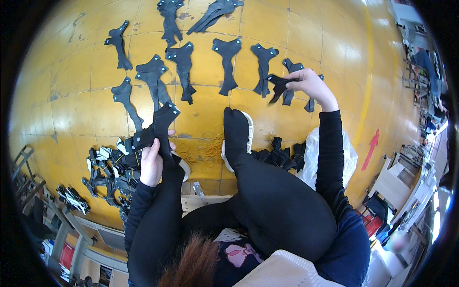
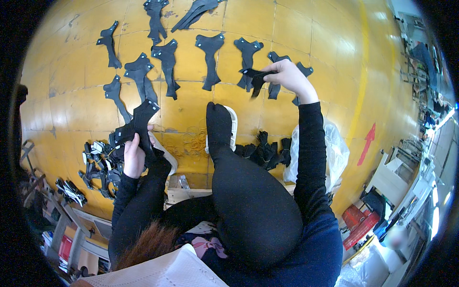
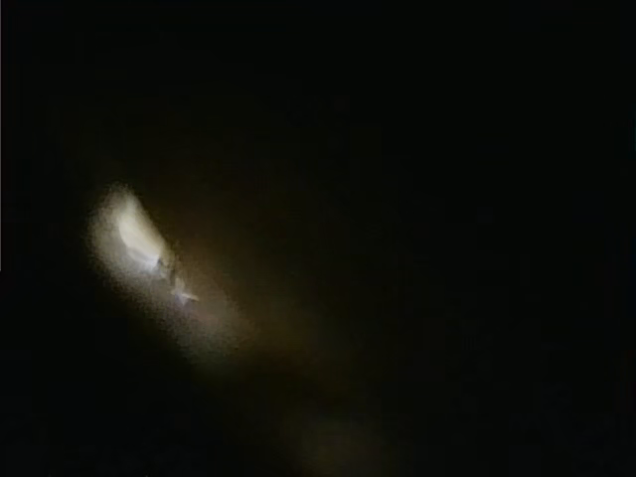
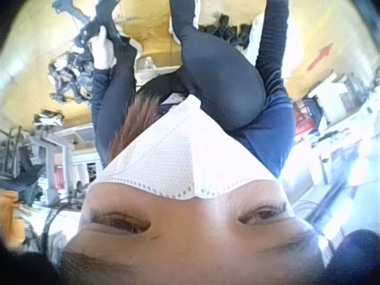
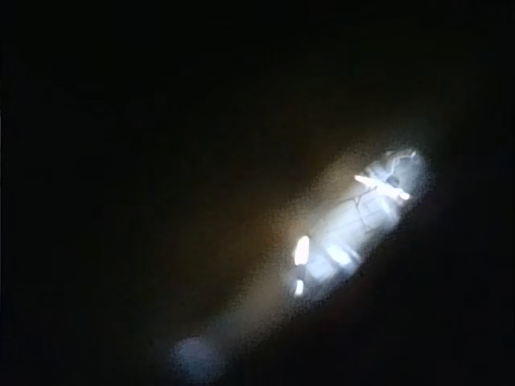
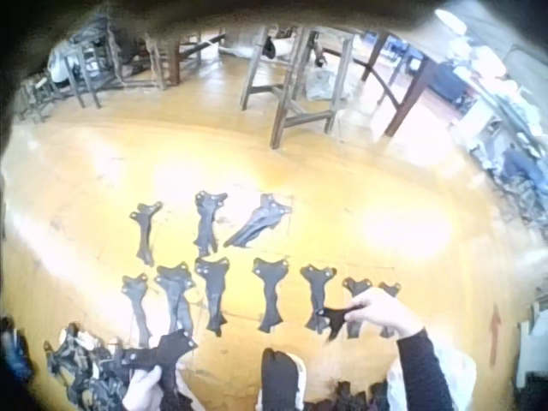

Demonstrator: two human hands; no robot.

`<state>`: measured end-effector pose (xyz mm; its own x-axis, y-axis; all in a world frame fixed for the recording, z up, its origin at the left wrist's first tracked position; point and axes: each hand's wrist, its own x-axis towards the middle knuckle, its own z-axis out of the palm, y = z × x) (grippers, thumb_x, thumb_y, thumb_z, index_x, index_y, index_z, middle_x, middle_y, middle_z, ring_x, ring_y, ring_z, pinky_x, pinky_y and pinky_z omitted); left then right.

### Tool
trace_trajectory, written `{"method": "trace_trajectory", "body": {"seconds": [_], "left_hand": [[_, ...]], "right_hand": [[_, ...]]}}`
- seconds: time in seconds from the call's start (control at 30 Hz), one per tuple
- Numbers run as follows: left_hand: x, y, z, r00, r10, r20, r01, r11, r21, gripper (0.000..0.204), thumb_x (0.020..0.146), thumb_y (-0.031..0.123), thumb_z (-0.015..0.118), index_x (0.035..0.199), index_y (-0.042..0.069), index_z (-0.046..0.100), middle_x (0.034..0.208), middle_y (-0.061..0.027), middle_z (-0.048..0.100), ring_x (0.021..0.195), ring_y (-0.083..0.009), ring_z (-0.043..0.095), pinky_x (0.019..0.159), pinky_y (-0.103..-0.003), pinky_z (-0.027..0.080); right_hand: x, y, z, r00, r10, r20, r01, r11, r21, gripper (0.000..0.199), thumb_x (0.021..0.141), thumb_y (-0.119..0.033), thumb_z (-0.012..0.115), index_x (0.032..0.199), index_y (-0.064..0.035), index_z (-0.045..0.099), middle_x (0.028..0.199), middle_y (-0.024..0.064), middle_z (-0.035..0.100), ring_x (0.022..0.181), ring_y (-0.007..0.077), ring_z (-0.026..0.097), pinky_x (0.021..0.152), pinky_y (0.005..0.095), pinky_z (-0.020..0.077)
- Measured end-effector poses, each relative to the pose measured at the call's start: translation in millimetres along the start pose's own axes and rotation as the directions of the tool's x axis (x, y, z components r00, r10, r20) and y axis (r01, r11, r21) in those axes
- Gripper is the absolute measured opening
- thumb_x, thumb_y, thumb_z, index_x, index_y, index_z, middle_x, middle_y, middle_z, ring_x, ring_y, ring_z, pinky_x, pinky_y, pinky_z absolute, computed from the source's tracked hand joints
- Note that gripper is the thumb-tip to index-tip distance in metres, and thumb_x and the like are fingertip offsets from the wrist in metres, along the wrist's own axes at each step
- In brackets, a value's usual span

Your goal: The person sits on the floor and repeatedly picks up black fabric parts from a pile, separates them, and places them in a neat row on the floor. The person handles the parts one at a time, turning them over and aligning them before setting them down.

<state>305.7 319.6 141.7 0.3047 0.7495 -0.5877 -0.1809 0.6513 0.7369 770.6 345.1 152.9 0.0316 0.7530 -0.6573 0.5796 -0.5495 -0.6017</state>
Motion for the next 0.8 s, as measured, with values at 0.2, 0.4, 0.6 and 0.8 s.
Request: {"method": "trace_trajectory", "body": {"seconds": [0.2,0.4,0.6,0.8], "left_hand": [[-1.1,-2.0,-8.5,1.0,-0.005,0.008,0.005,1.0,-0.003,0.031,0.098,0.018,0.045,0.119,-0.003,0.052,0.114,-0.0119,0.062,0.084,-0.0138,0.059,0.076,-0.027,0.048],[-3.2,-5.9,-12.2,1.0,-0.008,-0.017,0.009,0.999,0.043,0.029,0.098,0.015,0.046,0.116,-0.005,0.053,0.11,-0.0149,0.064,0.08,-0.0151,0.061,0.075,-0.027,0.05],[-2.6,3.8,-6.0,0.998,-0.004,-0.065,-0.002,0.996,-0.094,0.027,0.095,0.01,0.046,0.112,-0.009,0.055,0.108,-0.0174,0.064,0.077,-0.0172,0.062,0.074,-0.029,0.05],[-5.0,-3.9,-15.5,0.998,-0.021,-0.052,0.017,0.996,-0.085,0.025,0.093,0.009,0.049,0.109,-0.009,0.056,0.103,-0.0168,0.065,0.077,-0.0203,0.064,0.074,-0.03,0.05]], "right_hand": [[-19.7,25.1,-25.9,0.993,0.104,-0.058,-0.105,0.995,-0.002,0.027,0.074,-0.009,0.068,0.099,-0.0013,0.07,0.076,0.0038,0.067,0.064,0.0101,0.058,0.059,0.0239,0.0458],[-29.5,52.2,-16.1,0.954,0.244,0.173,-0.229,0.968,-0.102,0.024,0.075,-0.012,0.068,0.098,-0.0041,0.07,0.067,-0.0019,0.059,0.059,0.0077,0.049,0.052,0.0233,0.0389],[-26.7,71.4,-1.5,0.944,0.291,0.154,-0.287,0.957,-0.052,0.024,0.077,-0.014,0.067,0.099,-0.0047,0.069,0.068,-0.0019,0.057,0.056,0.008,0.043,0.05,0.0254,0.0348],[-26.7,84.8,3.3,0.94,0.295,0.173,-0.281,0.955,-0.1,0.025,0.078,-0.013,0.066,0.101,-0.0035,0.068,0.085,0.0049,0.067,0.082,0.0135,0.058,0.076,0.0276,0.044]]}}
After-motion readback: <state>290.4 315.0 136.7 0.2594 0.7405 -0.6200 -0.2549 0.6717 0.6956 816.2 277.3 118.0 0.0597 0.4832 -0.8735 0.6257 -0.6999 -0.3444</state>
